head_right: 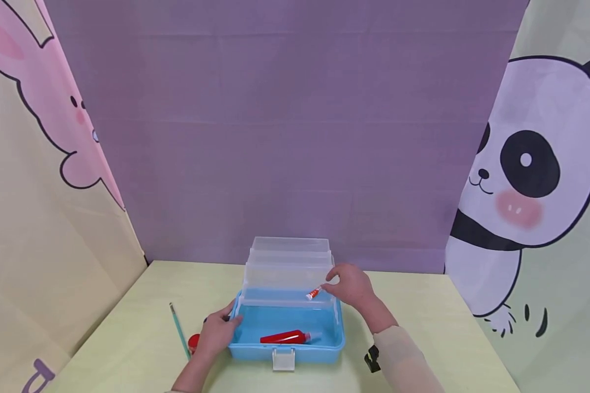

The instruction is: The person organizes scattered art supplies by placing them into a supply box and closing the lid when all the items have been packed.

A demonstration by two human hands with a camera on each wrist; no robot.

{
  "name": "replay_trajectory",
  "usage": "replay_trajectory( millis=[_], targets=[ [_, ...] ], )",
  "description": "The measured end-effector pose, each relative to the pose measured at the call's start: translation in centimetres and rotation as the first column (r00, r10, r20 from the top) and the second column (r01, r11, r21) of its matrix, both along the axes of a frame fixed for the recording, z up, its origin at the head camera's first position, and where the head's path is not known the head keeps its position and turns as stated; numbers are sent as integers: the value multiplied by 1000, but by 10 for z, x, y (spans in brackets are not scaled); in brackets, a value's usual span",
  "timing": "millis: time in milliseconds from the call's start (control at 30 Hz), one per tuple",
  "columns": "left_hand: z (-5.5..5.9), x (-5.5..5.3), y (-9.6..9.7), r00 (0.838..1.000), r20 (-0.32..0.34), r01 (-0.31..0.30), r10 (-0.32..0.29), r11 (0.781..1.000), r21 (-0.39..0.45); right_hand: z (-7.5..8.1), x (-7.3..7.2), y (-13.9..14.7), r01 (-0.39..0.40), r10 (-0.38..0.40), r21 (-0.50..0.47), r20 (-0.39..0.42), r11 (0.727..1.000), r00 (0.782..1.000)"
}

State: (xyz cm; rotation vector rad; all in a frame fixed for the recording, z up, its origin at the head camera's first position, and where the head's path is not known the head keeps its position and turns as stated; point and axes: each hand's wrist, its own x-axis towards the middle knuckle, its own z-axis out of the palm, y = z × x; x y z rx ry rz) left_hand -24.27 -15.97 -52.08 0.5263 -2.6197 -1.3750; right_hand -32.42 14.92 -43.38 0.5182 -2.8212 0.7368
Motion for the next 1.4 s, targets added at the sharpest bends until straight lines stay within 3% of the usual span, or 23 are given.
replay_trajectory(
  millis=[667,900,1400],
  targets=[
    [2,2,-3,1000,-19,15,-15,1000,-13,-9,5,41,48,-49,-25,-31,999,998],
    [1,1,0,1000,5,4,-4,1000,0,-14,9,65,43,-44,-21,-57,999,997],
    [1,-1,-2,1000,-11,21,-21,1000,3,-33,37,120,109,-109,12,8,994,994]
  ],
)
